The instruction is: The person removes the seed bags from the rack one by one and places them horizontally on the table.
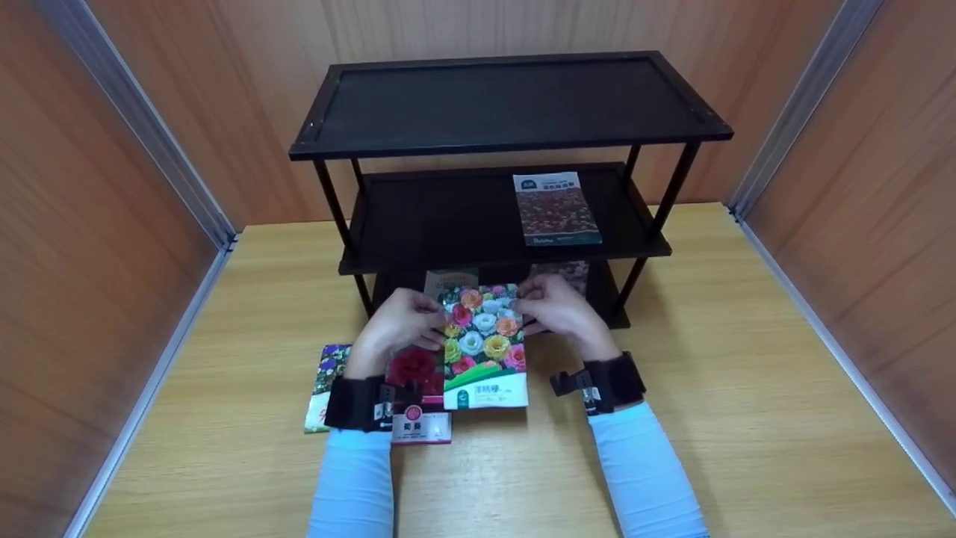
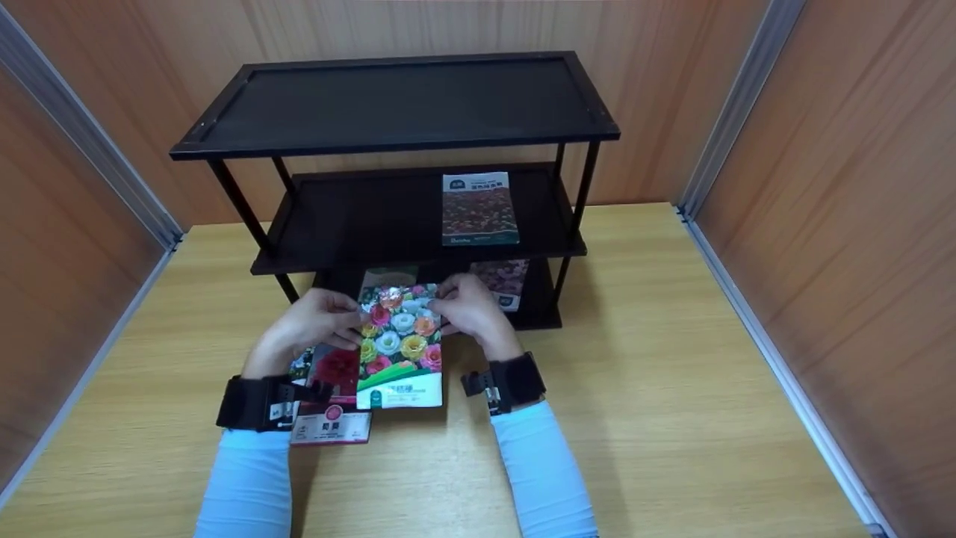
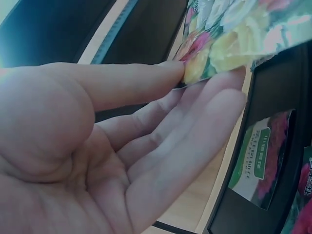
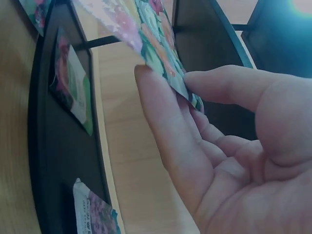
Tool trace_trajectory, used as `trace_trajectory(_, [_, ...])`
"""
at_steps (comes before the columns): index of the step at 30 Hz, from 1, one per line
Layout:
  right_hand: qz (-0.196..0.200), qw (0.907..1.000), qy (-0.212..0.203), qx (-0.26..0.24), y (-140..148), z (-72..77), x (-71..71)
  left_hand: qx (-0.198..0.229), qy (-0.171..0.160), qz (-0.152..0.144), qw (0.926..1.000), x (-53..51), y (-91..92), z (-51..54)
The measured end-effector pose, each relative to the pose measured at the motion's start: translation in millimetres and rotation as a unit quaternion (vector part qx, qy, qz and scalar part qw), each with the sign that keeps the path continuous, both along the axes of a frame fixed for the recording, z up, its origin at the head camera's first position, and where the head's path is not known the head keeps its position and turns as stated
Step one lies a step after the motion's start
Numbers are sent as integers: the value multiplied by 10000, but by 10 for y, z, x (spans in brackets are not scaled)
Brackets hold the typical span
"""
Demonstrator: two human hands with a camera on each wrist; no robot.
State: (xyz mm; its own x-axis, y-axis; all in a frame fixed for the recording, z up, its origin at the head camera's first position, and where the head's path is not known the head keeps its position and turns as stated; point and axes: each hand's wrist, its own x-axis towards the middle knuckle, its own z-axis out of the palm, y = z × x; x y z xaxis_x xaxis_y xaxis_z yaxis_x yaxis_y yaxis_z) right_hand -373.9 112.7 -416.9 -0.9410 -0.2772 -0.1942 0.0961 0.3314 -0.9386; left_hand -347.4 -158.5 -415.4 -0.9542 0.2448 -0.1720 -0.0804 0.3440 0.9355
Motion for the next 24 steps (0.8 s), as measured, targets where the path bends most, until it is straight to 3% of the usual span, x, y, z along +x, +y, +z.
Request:
trace_trajectory(5, [-112, 9999, 28, -22, -36, -79, -4, -255, -68, 152, 9995, -14, 3, -49])
trace_trajectory(13, [-259, 9988, 130, 382, -103, -157, -12, -494, -358, 269, 9978, -36, 51, -84])
trace_trajectory(24, [-154, 9983, -17, 557, -121, -236, -21, -662, -667, 368, 9949, -24, 64, -137])
